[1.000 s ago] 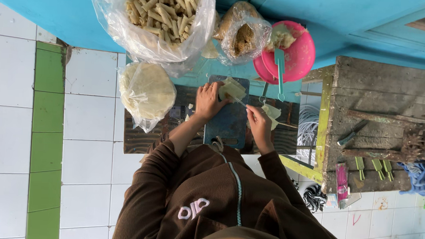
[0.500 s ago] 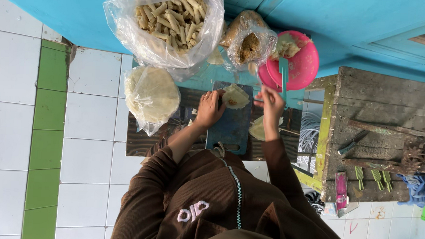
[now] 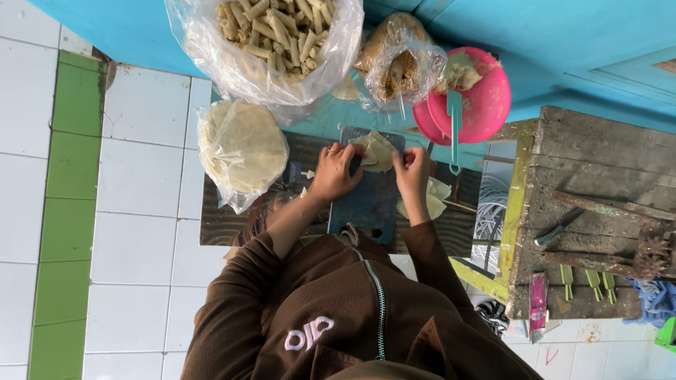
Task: The person folds thin round pastry sheets into triangular pieces and stacks the folded pieces on a cutting board, working through a pile of sheets one at a time. Folded pieces accumulate on the board next to bags of dough sticks and a bowl of filling.
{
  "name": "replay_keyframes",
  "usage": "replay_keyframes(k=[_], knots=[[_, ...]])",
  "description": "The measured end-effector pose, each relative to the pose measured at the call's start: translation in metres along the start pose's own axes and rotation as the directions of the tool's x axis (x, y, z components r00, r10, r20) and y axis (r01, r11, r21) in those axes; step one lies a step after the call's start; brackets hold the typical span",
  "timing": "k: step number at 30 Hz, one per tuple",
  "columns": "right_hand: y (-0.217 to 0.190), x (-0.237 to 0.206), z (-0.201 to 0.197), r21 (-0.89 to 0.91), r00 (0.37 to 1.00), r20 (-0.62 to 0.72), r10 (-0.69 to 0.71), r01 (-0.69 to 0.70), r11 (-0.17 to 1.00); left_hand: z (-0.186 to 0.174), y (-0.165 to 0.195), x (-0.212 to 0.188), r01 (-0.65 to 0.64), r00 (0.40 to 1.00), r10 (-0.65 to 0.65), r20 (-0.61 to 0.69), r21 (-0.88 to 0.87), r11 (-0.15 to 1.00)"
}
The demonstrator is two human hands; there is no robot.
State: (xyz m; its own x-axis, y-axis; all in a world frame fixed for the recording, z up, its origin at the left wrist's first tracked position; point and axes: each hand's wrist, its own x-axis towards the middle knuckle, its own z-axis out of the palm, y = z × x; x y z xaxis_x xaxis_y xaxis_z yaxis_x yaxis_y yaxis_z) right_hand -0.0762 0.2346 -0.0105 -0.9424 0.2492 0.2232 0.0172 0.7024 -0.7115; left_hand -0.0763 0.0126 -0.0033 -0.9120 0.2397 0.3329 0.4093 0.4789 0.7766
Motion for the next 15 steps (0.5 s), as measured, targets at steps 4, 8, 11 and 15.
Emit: replay_keyframes(k=[4,8,11,15], knots=[[0.009,-0.024,0.005,-0.114,0.977,0.026,-0.21,0.212,0.971,0.001,0.0,-0.003,-0.026,1.0,0.025,0.018,0.054,0.998],[0.0,-0.026,0.012,-0.031,0.996,0.034,-0.086,0.087,0.996,0.003,-0.002,-0.001,-0.065,0.997,0.067,-0.028,0.042,0.997],[-0.015,-0.031,0.013,0.102,0.999,0.011,-0.049,0.047,0.994,0.004,-0.005,0.0,-0.093,0.994,0.094,-0.056,0.022,0.995],[-0.033,-0.039,0.007,0.071,0.988,0.03,-0.153,0.151,0.986,0.006,-0.008,-0.003,-0.121,0.99,0.124,-0.07,0.046,0.992]])
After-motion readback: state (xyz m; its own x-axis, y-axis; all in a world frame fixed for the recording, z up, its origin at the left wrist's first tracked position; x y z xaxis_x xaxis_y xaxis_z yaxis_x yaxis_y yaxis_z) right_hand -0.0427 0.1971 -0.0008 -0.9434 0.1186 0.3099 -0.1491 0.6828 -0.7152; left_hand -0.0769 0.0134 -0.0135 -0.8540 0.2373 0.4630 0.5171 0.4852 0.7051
